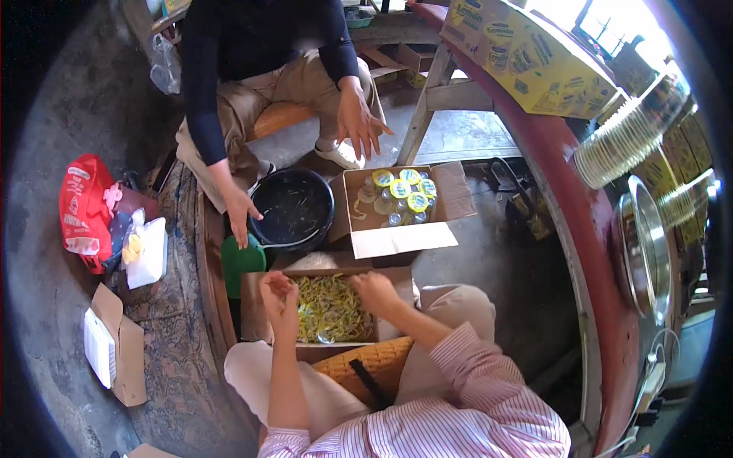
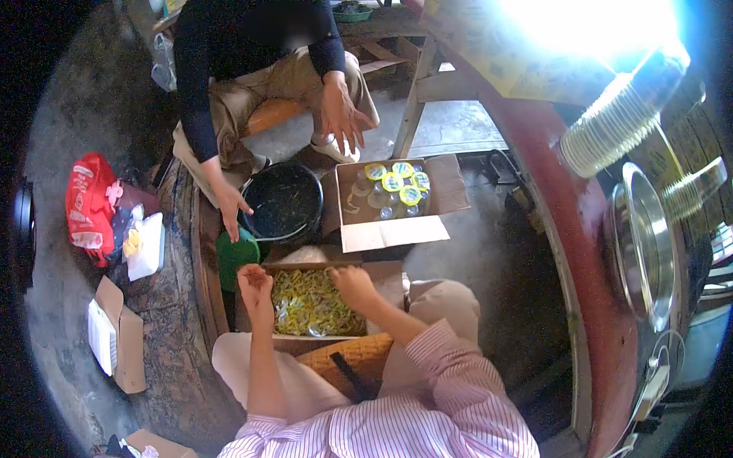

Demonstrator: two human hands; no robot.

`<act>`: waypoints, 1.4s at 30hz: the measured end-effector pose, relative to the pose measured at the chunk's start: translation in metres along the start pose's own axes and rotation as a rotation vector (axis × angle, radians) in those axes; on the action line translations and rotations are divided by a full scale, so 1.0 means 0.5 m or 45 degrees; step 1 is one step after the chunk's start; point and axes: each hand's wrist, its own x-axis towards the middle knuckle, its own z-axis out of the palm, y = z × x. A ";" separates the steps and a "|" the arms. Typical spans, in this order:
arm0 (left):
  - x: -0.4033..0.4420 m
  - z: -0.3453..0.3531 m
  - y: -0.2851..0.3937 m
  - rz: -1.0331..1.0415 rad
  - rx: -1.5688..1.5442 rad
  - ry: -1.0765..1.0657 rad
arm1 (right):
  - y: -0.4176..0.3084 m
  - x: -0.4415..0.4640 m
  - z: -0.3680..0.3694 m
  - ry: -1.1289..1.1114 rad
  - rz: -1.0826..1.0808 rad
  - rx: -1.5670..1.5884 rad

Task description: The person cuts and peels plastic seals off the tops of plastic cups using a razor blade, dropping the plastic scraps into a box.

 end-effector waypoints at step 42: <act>0.341 0.511 -0.564 -0.395 0.594 -0.352 | -0.096 -0.054 0.143 -0.536 0.123 0.777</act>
